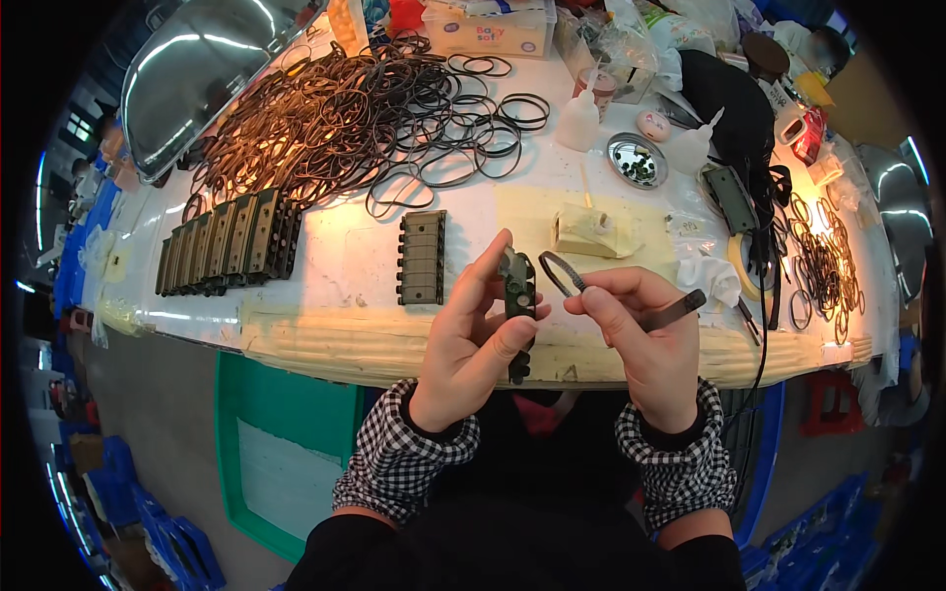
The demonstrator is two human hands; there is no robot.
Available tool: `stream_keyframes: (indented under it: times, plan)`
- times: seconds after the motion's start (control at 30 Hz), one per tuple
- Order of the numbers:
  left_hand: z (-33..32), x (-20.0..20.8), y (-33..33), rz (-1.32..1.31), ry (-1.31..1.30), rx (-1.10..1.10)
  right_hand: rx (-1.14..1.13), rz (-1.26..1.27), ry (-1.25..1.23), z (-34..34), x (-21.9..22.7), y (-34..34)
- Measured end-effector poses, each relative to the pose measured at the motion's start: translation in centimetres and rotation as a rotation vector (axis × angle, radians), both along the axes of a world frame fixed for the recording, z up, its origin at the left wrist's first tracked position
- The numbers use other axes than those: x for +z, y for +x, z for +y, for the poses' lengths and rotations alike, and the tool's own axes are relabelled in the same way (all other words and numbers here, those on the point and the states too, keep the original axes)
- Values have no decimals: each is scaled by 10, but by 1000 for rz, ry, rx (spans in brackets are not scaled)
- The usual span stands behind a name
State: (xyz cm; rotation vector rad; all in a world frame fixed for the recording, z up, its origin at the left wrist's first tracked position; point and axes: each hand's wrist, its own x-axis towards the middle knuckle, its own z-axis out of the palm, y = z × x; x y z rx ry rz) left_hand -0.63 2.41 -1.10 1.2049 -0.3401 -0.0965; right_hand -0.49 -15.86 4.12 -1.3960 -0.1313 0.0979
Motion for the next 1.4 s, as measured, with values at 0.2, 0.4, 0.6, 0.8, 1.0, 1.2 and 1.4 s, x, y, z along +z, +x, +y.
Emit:
stream_keyframes:
  times: [0.2, 0.4, 0.6, 0.8, 1.0, 1.2, 1.4]
  plan:
    - [-7, -7, 3, -89, 116, 125, -48, 10, -12, 11, -10, 4]
    - [-9, -2, 2, -263, 358, 190, -21, 15, -4, 17, -19, 7]
    - [-9, 4, -2, -195, 330, 152, -53, 27, -32, 16, -18, 8]
    - [-11, 2, -2, -171, 334, 168, -82, 4, -75, 14, -15, 9]
    - [-13, 1, -3, -183, 330, 170, -89, -7, -119, 13, -13, 6]
    - [-13, 0, -4, -212, 353, 186, -53, 4, -134, 11, -12, 4]
    - [-14, 1, -5, -208, 350, 192, -74, -25, -122, 9, -15, 6]
